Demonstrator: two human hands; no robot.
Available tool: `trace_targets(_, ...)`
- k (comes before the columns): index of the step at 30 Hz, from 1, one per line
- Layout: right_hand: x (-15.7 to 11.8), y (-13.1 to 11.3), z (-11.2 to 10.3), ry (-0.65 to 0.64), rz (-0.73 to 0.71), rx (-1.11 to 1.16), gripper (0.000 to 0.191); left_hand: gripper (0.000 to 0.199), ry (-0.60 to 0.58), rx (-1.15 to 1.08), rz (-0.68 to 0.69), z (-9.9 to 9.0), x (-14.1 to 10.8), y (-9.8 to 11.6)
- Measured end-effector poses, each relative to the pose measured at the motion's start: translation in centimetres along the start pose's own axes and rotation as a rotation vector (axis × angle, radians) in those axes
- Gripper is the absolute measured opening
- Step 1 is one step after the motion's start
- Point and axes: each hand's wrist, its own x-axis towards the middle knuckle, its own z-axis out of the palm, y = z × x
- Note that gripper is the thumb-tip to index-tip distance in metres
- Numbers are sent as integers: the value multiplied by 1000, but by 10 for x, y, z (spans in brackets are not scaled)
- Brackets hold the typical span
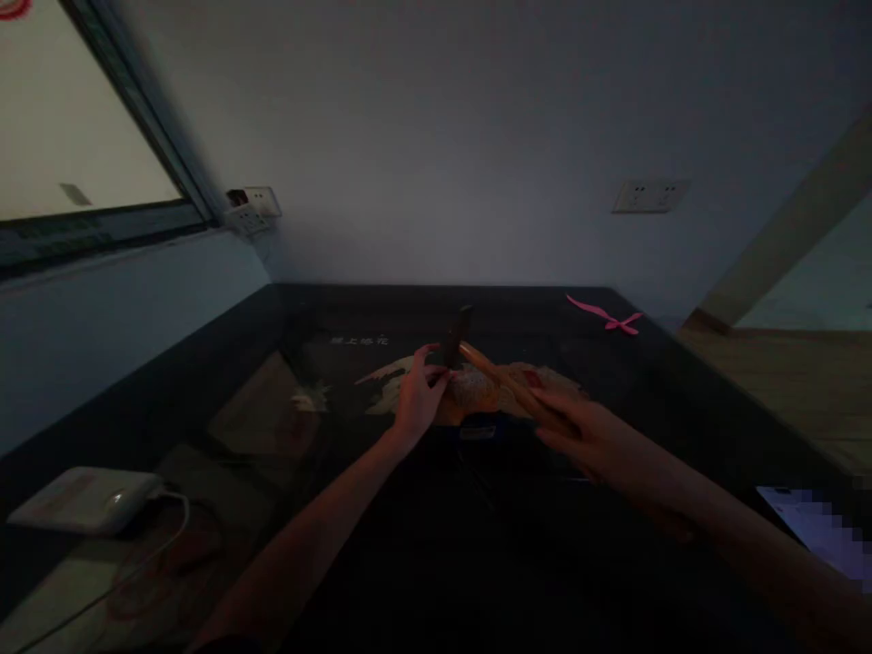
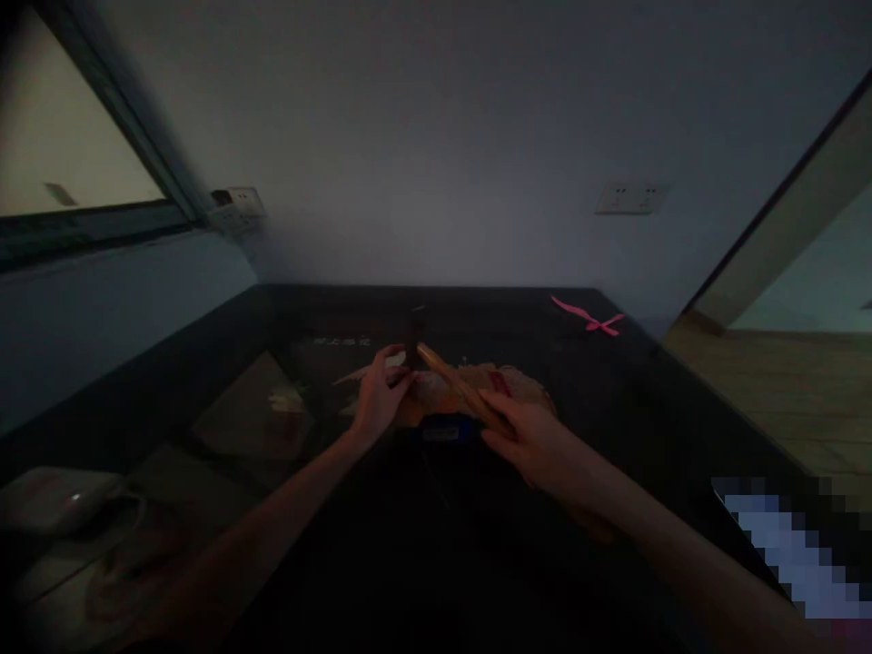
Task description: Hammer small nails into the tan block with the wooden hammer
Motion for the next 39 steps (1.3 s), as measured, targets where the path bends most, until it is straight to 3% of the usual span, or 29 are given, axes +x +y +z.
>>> trace_targets(4,-3,-5,-1,52,-20,-32,47,47,-4,17,11,0,0,-2)
trace_targets(12,-7,5,9,25,31,-69,49,46,-23,34,19,0,0,-1)
trace_targets(29,-4,-5,-1,33,-48,-46,40,50,-24,38,57,0,0,-5)
trace_targets(34,-4,-2,5,-19,-7,-55,43,52,-18,87,41,0,0,-5)
trace_targets(39,-7,-6,0,21,-24,-38,39,50,-30,71,61,0,0,-6)
